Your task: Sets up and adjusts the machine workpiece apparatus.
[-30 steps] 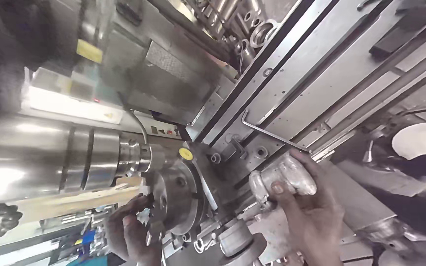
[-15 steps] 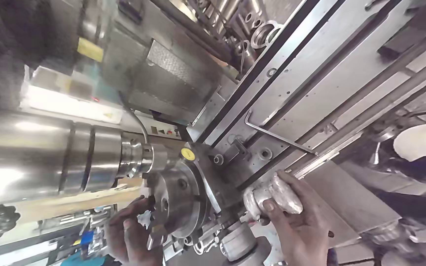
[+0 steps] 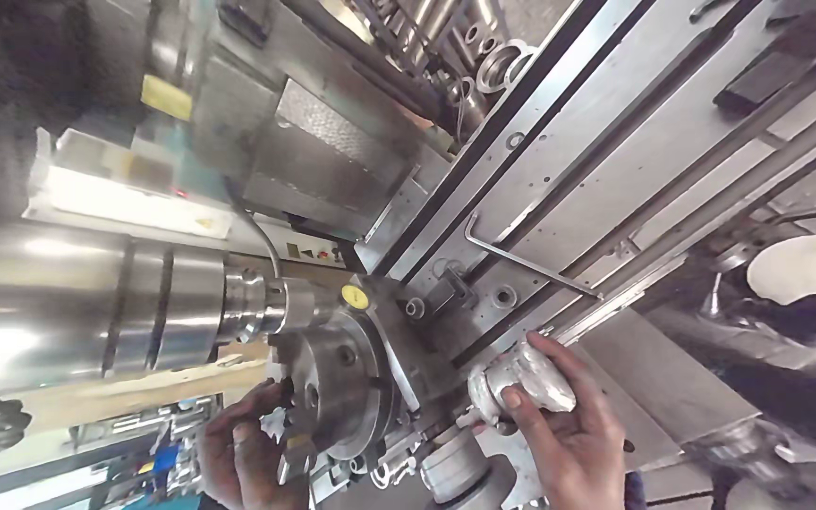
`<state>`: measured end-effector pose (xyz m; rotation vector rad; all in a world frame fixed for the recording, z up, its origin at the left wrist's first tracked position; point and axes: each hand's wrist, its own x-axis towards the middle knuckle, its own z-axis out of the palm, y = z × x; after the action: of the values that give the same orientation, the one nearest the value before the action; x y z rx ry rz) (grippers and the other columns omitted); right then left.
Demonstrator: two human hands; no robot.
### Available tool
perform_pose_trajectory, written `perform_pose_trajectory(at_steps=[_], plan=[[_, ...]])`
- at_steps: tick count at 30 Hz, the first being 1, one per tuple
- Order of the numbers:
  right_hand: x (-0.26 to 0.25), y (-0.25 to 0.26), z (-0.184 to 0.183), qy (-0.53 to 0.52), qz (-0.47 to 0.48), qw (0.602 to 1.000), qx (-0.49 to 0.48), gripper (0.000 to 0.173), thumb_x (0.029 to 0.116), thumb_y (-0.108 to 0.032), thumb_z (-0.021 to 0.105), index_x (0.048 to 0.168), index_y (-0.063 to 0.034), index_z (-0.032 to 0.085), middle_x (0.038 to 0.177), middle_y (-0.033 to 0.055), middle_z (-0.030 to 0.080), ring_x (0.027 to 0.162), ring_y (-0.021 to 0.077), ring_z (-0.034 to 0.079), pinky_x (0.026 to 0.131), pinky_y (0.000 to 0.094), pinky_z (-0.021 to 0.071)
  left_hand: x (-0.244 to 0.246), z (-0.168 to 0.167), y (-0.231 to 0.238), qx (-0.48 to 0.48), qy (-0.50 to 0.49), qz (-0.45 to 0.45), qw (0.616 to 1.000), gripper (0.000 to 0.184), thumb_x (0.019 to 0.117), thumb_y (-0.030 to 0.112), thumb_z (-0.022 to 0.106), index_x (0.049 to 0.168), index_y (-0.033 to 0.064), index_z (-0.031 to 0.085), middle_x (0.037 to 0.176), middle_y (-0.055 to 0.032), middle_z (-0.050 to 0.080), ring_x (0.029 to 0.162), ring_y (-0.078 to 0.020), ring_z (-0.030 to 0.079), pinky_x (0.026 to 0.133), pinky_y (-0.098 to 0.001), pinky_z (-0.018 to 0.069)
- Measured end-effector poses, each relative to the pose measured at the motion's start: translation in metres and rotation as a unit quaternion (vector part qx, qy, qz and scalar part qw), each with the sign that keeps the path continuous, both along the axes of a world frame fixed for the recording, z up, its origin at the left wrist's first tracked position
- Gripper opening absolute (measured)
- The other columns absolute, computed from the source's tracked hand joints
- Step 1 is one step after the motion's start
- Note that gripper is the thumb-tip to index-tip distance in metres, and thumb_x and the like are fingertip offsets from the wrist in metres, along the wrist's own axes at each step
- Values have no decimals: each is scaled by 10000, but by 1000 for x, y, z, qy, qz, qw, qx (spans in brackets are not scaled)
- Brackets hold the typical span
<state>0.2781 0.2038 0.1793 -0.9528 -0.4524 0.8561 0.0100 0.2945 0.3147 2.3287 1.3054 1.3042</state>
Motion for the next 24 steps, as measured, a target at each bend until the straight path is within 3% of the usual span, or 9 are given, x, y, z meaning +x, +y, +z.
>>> perform_pose_trajectory(at_steps=[14,18,21,24], plan=[[-3,-6,3,18,42,999,-13,560,891,-45,748,1398,40,527,1298,100,661,924,146,733,699,290,668,-1,0,-1,-3,0,-1,1000,284,1073,337,433,1193,173,630,1109,28,733,1027,-170,710,903,-342,596],[-2,-6,5,-1,3,999,-36,570,852,-75,788,1355,17,536,1258,51,667,995,105,712,816,265,651,0,-1,-1,-4,-8,-1,1000,277,1073,336,436,1180,175,634,1113,32,731,1023,-167,710,912,-344,593],[2,-3,6,-17,-30,998,-44,561,841,-94,798,1320,6,524,1221,45,656,954,87,708,773,239,650,2,0,-2,-5,-6,3,1000,273,1073,338,437,1174,175,632,1107,35,731,1018,-167,712,898,-342,598],[4,-6,5,-28,-30,999,-26,550,876,-132,787,1346,-14,527,1255,29,652,995,75,698,823,233,638,5,3,-4,-12,8,6,1000,261,1086,319,416,1168,177,619,1094,69,725,999,-132,708,903,-327,593]])
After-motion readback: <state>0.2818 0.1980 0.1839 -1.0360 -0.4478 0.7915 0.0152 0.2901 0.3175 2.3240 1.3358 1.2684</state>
